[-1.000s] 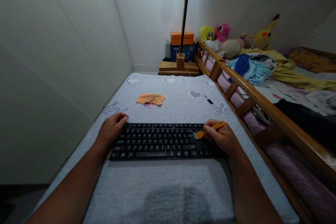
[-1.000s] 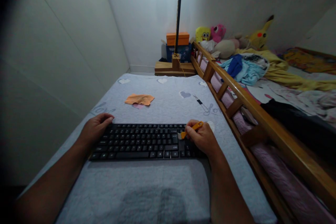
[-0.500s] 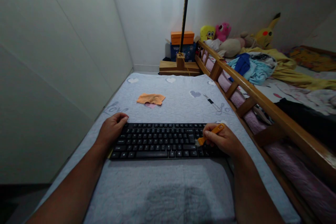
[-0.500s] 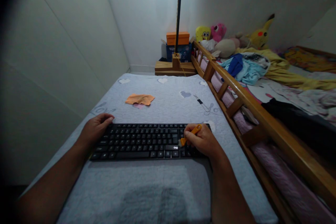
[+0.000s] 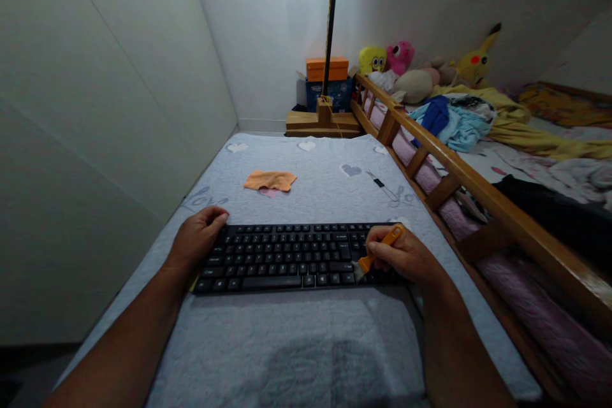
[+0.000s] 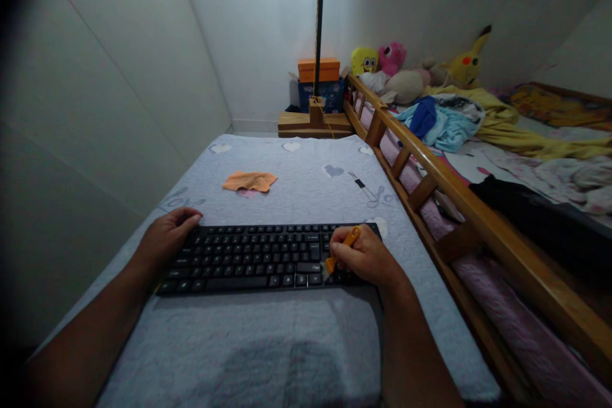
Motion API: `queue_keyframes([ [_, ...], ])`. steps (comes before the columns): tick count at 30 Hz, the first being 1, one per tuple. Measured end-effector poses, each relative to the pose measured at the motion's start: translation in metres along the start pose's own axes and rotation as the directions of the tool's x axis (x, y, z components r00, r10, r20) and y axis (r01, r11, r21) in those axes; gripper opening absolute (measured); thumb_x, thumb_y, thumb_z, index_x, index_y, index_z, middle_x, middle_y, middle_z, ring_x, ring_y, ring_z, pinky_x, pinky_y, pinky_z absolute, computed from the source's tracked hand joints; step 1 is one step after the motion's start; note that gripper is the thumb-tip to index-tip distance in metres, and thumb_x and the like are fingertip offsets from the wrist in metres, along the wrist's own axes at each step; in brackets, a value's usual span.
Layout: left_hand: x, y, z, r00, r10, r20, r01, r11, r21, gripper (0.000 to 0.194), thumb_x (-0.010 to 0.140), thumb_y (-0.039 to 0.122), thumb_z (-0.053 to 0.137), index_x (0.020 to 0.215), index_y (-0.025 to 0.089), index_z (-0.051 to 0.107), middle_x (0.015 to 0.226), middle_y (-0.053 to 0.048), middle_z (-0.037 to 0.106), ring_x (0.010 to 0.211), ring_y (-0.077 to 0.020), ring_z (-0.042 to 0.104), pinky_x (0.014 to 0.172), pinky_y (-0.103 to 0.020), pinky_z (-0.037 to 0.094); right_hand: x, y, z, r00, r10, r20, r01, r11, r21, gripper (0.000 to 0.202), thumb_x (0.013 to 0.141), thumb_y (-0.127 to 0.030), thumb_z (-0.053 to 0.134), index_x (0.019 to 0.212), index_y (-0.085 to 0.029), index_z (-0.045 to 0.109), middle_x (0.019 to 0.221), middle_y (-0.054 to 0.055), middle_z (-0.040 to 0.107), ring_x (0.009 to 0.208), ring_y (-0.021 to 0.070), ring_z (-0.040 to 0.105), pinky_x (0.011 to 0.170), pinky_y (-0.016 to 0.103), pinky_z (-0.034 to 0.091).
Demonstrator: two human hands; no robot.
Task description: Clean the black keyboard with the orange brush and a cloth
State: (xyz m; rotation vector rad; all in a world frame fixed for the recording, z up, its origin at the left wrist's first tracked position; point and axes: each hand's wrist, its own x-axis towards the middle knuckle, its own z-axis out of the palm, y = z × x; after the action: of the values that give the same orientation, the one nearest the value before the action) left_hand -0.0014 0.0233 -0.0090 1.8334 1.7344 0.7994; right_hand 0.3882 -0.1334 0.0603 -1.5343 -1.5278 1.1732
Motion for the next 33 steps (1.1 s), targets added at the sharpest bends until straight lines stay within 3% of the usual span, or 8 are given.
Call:
queue_keyframes([
  [6,0.000,0.000,0.000,1.000,0.002,0.002,-0.002,1.000,-0.010,0.035,0.078,0.051,0.054,0.089,0.021,0.068,0.083,-0.002,0.072,0.077,-0.0224,0.064,0.071,-0.031,0.048,-0.001,0.003,-0.001,0.998,0.019,0.056,-0.020,1.000,0.020,0.021,0.076,-0.033,0.058,0.063,-0.018,0.059,0.049,-0.002,0.055,0.043,0.0109,0.051,0.040,0.020,0.039],
  [12,0.000,-0.001,0.000,1.000,0.011,0.005,-0.011,1.000,-0.011,0.034,0.079,0.051,0.054,0.089,0.020,0.068,0.082,-0.002,0.070,0.077,-0.0221,0.064,0.071,-0.031,0.047,0.001,0.001,-0.002,0.995,-0.021,-0.099,0.018,1.000,-0.025,0.021,0.079,-0.034,0.058,0.065,-0.018,0.061,0.050,-0.001,0.056,0.045,0.0111,0.052,0.041,0.019,0.038],
  [18,-0.001,0.004,-0.001,1.000,-0.002,0.005,0.002,1.000,-0.011,0.033,0.079,0.050,0.054,0.087,0.021,0.067,0.081,-0.002,0.071,0.077,-0.0229,0.064,0.071,-0.031,0.047,0.000,0.002,-0.001,0.999,0.036,0.018,-0.036,0.998,0.042,0.022,0.078,-0.037,0.060,0.066,-0.018,0.059,0.051,-0.002,0.055,0.044,0.0113,0.052,0.041,0.020,0.039],
  [24,-0.001,-0.001,0.000,1.000,0.012,0.001,-0.011,1.000,-0.004,0.033,0.080,0.050,0.054,0.089,0.021,0.068,0.084,-0.002,0.071,0.081,-0.0235,0.065,0.072,-0.031,0.047,0.004,0.005,0.000,0.995,-0.076,-0.068,0.080,0.995,0.056,0.021,0.087,-0.038,0.062,0.085,-0.018,0.067,0.067,0.001,0.065,0.059,0.0126,0.059,0.052,0.021,0.044],
  [33,0.000,-0.003,0.000,1.000,-0.007,0.013,0.007,1.000,-0.006,0.032,0.082,0.048,0.054,0.090,0.021,0.067,0.083,-0.002,0.070,0.078,-0.0226,0.065,0.069,-0.030,0.046,0.009,0.006,0.015,0.994,-0.092,0.065,0.085,0.990,0.112,0.015,0.084,-0.032,0.069,0.089,-0.018,0.074,0.072,0.000,0.065,0.059,0.0105,0.057,0.053,0.021,0.043],
])
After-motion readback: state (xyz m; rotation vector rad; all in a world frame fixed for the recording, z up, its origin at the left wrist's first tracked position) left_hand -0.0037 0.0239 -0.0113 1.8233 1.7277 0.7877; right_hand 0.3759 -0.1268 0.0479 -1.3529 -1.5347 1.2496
